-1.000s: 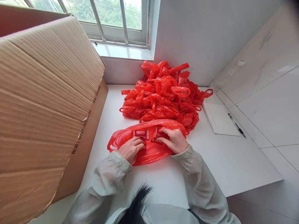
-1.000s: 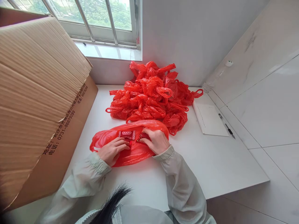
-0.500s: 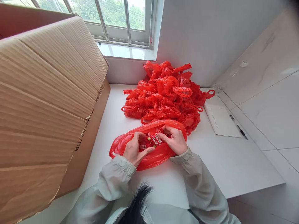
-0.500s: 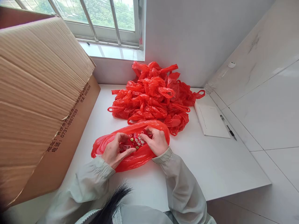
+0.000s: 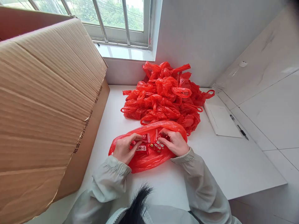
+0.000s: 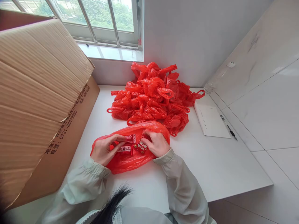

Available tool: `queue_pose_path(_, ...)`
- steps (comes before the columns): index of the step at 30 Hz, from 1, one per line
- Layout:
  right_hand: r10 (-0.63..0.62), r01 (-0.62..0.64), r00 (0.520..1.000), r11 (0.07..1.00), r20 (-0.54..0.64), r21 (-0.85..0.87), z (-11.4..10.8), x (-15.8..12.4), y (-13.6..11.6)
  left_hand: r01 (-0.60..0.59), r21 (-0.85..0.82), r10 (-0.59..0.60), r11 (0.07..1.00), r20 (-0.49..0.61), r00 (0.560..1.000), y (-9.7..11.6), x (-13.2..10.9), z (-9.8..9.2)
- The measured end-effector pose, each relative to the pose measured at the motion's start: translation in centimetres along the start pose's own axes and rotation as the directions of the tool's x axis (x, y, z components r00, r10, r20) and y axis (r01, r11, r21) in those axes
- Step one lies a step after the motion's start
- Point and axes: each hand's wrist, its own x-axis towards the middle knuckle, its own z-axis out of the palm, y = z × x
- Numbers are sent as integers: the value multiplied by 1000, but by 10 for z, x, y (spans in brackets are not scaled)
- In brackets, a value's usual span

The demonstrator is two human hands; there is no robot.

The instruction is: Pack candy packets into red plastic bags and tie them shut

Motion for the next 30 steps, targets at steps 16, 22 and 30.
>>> queue_pose_path(16,43,-90,994,853,-103,-514,10,5,36,-201,373,75,906,327,942,-43,-6,14)
queue_pose_path(22,121,-126,992,890,-40,-439,3,7,32,-218,357,110,908,299,948,-27,2,16)
queue_pose_path(30,-84,82,992,996,-96,-32,-4,8,16,115,-51,-109,992,116,987,11,43,25)
